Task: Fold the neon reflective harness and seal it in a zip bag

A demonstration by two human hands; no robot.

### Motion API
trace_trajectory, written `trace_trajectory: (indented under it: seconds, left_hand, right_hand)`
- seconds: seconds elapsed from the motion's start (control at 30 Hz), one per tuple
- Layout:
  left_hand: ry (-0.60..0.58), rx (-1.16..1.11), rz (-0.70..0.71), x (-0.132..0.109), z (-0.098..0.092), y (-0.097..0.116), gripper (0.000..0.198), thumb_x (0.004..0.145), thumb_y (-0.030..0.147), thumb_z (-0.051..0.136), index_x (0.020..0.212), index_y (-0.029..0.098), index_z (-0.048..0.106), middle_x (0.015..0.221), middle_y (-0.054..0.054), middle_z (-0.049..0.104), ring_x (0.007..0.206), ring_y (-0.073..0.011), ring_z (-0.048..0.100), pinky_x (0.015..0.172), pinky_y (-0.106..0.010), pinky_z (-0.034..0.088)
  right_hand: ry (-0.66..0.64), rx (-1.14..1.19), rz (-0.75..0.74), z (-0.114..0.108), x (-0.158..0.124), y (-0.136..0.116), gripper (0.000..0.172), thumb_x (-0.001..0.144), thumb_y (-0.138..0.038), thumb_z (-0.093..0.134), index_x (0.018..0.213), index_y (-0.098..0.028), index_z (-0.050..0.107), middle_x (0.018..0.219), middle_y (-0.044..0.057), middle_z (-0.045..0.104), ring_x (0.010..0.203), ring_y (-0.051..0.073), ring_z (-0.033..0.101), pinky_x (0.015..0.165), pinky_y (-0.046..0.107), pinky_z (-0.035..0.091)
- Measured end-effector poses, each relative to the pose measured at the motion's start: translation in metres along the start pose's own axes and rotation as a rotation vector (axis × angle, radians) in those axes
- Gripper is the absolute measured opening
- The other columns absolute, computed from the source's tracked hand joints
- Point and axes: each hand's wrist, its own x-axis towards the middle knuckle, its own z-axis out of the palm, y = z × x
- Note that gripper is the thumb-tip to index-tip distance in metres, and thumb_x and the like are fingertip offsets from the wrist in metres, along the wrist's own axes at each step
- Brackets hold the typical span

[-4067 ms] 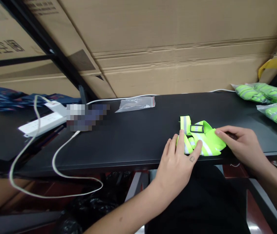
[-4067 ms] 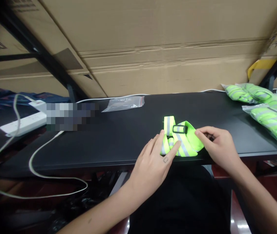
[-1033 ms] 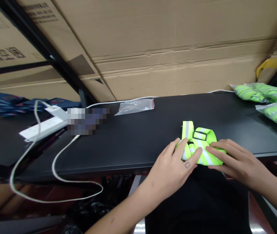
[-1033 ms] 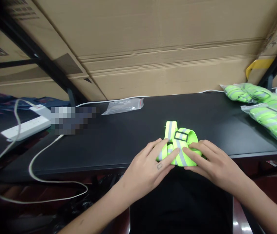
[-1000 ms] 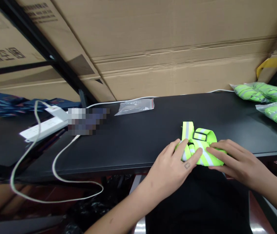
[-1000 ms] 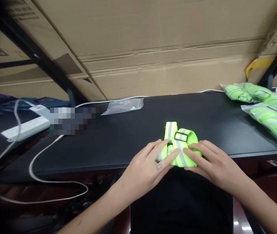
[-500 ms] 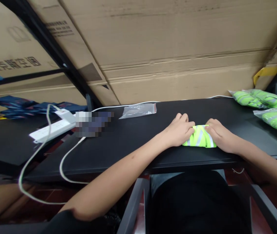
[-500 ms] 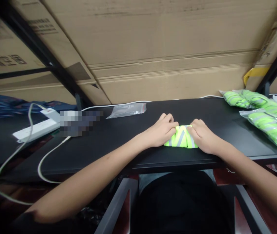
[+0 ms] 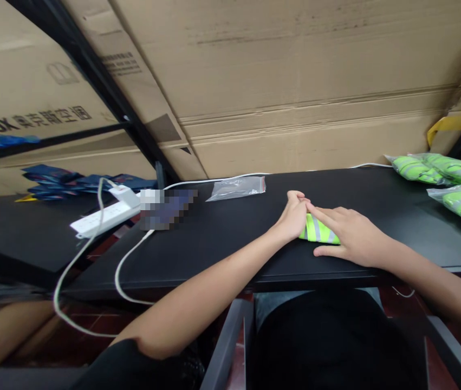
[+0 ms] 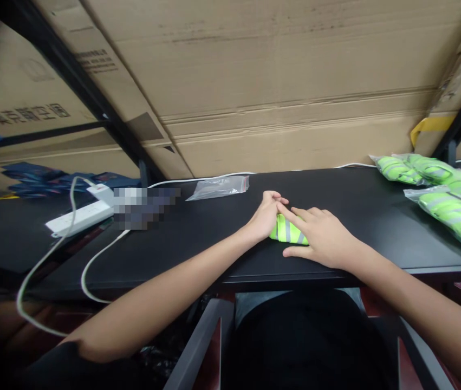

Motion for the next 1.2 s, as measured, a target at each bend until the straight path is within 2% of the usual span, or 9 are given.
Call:
trace_trajectory:
  seconds: [0.13, 0.3, 0.43, 0.57, 0.73, 0.83, 0.97, 1.07, 1.2]
  left_hand:
    - [0.090, 0.065, 0.036, 0.016, -0.034, -0.021, 0.036, 0.094, 0.017, 0.030, 0.125, 0.014, 0.047, 0.126, -0.016, 0.063, 0.122, -0.0244, 0.059, 0.105, -0.045, 0.044]
    - [0.150, 0.545, 0.089, 0.024, -0.102, -0.072, 0.079, 0.081, 0.044, 0.066, 0.145, 0.008, 0.037, 0.159, -0.025, 0.030, 0.152, -0.0429, 0.009, 0.119, -0.061, 0.001]
    - [-0.049, 0.701, -0.101, 0.016, -0.128, -0.098, 0.084, 0.087, 0.063, 0.053, 0.146, 0.006, 0.035, 0.144, -0.027, 0.050, 0.136, -0.0432, 0.043, 0.111, -0.056, 0.029]
    - [-0.174, 0.701, -0.056, -0.015, -0.127, -0.085, 0.061, 0.091, 0.063, 0.044, 0.129, 0.016, 0.057, 0.126, -0.018, 0.063, 0.116, -0.0370, 0.058, 0.095, -0.045, 0.045]
    - [-0.265, 0.622, 0.230, -0.056, -0.122, -0.046, 0.072, 0.074, 0.081, 0.056, 0.110, 0.019, 0.064, 0.111, -0.013, 0.064, 0.105, -0.0356, 0.060, 0.093, -0.046, 0.044]
    - [-0.270, 0.525, 0.314, -0.058, -0.114, -0.035, 0.091, 0.057, 0.088, 0.064, 0.113, 0.017, 0.059, 0.137, -0.019, 0.054, 0.129, -0.0411, 0.047, 0.106, -0.050, 0.037]
    - [-0.312, 0.475, 0.166, -0.045, -0.091, -0.024, 0.123, 0.061, 0.090, 0.058, 0.150, 0.009, 0.029, 0.153, -0.027, 0.039, 0.142, -0.0438, 0.037, 0.116, -0.058, 0.023]
    - [-0.280, 0.511, 0.069, -0.040, -0.078, -0.013, 0.135, 0.062, 0.087, 0.059, 0.156, 0.003, 0.014, 0.149, -0.031, 0.043, 0.136, -0.0483, 0.043, 0.110, -0.061, 0.031]
    - [-0.270, 0.448, 0.176, -0.049, -0.083, -0.004, 0.124, 0.064, 0.073, 0.069, 0.157, 0.009, 0.017, 0.146, -0.027, 0.049, 0.132, -0.0442, 0.050, 0.104, -0.055, 0.041]
  right_hand:
    - [-0.016, -0.017, -0.030, -0.002, -0.008, -0.007, 0.070, 0.090, -0.068, 0.054, 0.148, -0.029, 0.047, 0.143, 0.015, 0.057, 0.110, 0.034, 0.061, 0.087, 0.051, 0.049]
    - [0.019, 0.047, -0.072, -0.009, -0.026, -0.026, 0.098, 0.071, -0.076, 0.068, 0.150, -0.026, 0.042, 0.144, 0.014, 0.057, 0.114, 0.034, 0.059, 0.088, 0.050, 0.048]
    - [0.084, 0.011, -0.099, -0.010, -0.038, -0.034, 0.076, 0.078, -0.050, 0.077, 0.144, -0.025, 0.049, 0.126, 0.010, 0.068, 0.099, 0.029, 0.062, 0.081, 0.044, 0.048]
    - [0.143, 0.015, -0.144, -0.014, -0.043, -0.036, 0.053, 0.085, -0.034, 0.067, 0.136, -0.024, 0.056, 0.118, 0.009, 0.071, 0.091, 0.026, 0.061, 0.078, 0.040, 0.046]
    - [0.176, 0.018, -0.209, -0.018, -0.047, -0.034, 0.057, 0.079, -0.017, 0.057, 0.136, -0.022, 0.056, 0.115, 0.008, 0.072, 0.088, 0.026, 0.061, 0.074, 0.039, 0.045]
    - [0.177, 0.034, -0.229, -0.018, -0.048, -0.033, 0.057, 0.080, -0.015, 0.055, 0.136, -0.022, 0.055, 0.115, 0.007, 0.072, 0.089, 0.026, 0.062, 0.072, 0.039, 0.047]
    - [0.200, 0.065, -0.211, -0.016, -0.048, -0.032, 0.053, 0.081, -0.015, 0.055, 0.134, -0.023, 0.057, 0.115, 0.006, 0.073, 0.090, 0.024, 0.064, 0.073, 0.038, 0.050]
    - [0.219, 0.103, -0.172, -0.016, -0.048, -0.030, 0.050, 0.081, -0.015, 0.055, 0.131, -0.023, 0.060, 0.114, 0.007, 0.073, 0.089, 0.022, 0.066, 0.073, 0.035, 0.052]
    - [0.247, 0.095, -0.088, -0.013, -0.049, -0.028, 0.052, 0.080, -0.015, 0.057, 0.131, -0.022, 0.060, 0.114, 0.007, 0.073, 0.089, 0.023, 0.067, 0.073, 0.036, 0.054]
